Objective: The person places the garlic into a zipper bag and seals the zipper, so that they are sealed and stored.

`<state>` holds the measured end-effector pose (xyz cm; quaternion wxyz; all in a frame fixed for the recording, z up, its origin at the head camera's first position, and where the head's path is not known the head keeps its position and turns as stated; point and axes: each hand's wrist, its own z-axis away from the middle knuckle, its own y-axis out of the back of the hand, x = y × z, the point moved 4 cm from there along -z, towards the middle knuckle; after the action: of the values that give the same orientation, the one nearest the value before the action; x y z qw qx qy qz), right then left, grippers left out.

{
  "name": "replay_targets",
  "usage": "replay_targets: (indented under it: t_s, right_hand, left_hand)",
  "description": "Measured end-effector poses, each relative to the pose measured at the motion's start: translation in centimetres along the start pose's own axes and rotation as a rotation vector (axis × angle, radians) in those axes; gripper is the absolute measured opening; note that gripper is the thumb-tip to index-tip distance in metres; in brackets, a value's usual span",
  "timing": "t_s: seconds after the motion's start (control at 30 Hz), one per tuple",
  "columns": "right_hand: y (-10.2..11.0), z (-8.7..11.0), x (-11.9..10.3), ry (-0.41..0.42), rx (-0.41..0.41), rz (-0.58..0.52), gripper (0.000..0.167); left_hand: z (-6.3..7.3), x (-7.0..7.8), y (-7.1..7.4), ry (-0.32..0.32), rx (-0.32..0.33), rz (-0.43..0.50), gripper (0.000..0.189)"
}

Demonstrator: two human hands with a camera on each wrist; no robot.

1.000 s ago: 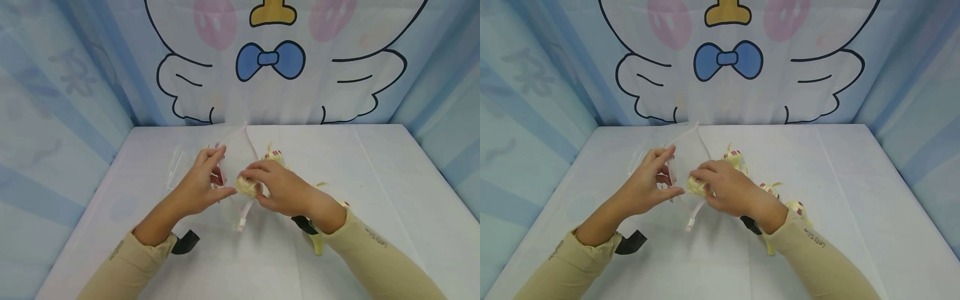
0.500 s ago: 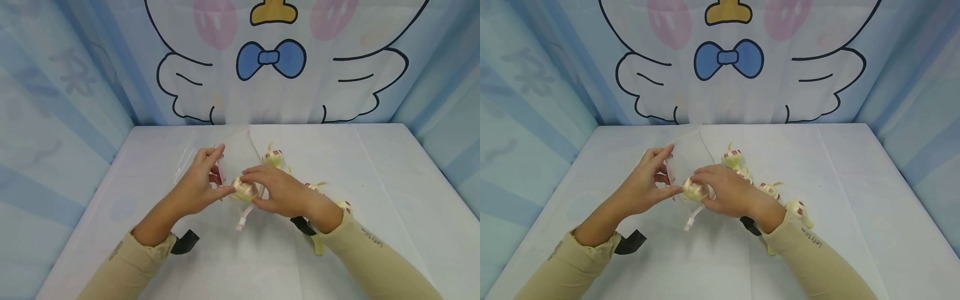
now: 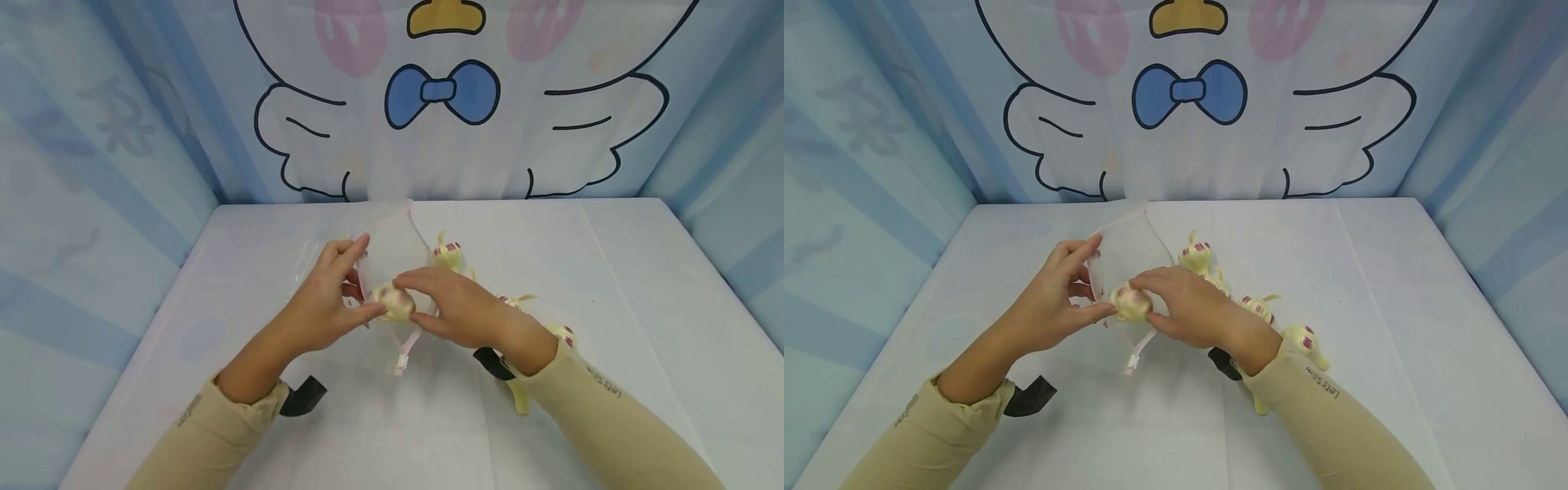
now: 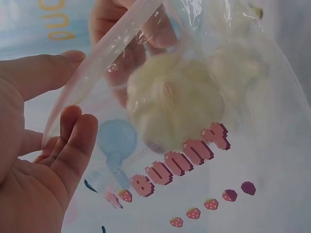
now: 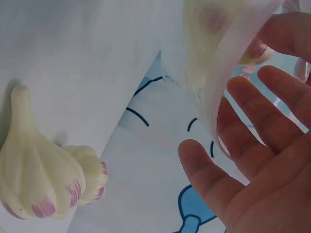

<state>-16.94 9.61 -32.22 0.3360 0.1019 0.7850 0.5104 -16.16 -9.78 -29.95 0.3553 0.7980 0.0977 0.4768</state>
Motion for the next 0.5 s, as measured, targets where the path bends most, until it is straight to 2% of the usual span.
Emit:
replay_targets:
  t_s: [0.17,0.5]
  right_hand:
    - [-0.02,0.0,0.23,-0.056,-0.031,0.0,0.048]
    - [-0.09,0.14,0.63,-0.1,-0.071,-0.018,0.048]
  left_hand:
    - [-0.03,0.18,0.14,0.007,0.001,-0.001,0.095]
    - [0.12,0.32,0.61,0.03,0.028,-0.016,0.094]
